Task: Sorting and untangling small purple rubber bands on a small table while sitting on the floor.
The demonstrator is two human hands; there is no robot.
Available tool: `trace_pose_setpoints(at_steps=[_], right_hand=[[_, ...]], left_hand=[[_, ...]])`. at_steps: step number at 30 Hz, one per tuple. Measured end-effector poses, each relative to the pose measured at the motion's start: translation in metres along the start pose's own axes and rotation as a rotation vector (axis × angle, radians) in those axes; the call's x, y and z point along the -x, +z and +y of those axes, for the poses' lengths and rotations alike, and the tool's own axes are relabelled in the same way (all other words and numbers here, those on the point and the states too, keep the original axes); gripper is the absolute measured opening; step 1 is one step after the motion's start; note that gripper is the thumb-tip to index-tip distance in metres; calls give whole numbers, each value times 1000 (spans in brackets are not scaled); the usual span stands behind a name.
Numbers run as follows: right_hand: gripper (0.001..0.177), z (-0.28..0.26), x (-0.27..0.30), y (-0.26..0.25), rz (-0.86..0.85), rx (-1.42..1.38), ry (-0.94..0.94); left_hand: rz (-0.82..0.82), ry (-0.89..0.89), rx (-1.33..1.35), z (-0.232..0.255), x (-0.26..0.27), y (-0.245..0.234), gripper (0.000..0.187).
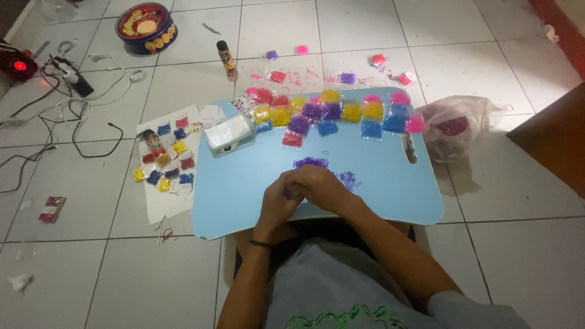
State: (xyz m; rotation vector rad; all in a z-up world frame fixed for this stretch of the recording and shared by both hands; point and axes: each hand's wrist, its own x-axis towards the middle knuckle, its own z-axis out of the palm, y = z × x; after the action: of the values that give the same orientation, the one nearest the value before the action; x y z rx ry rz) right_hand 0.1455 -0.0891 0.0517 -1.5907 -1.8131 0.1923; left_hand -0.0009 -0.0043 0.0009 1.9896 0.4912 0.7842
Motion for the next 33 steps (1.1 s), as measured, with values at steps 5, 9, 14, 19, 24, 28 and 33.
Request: trace_pose_setpoints(at_steps=[5,9,14,19,24,28,33], right_hand=[[10,19,9,12,-47,167,14],[12,16,9,10,-53,141,73],[9,22,11,9,-36,104,73],[11,14,12,-2,45,6,86],[33,35,44,-17,280,-4,167],[58,45,91,-33,271,219,230],[100,51,151,-29,-41,262,817]], left_hand=[[4,2,-28,-11,3,2,45],[3,41,-61,-6,1,0,40],[0,-1,33,-5,1,-1,42],[29,-19,-18,-1,2,-1,40],[63,-25,12,-3,2,0,42],[72,-47,37,-8,2,1,41],[101,-69,92,-6,-2,-1,38]])
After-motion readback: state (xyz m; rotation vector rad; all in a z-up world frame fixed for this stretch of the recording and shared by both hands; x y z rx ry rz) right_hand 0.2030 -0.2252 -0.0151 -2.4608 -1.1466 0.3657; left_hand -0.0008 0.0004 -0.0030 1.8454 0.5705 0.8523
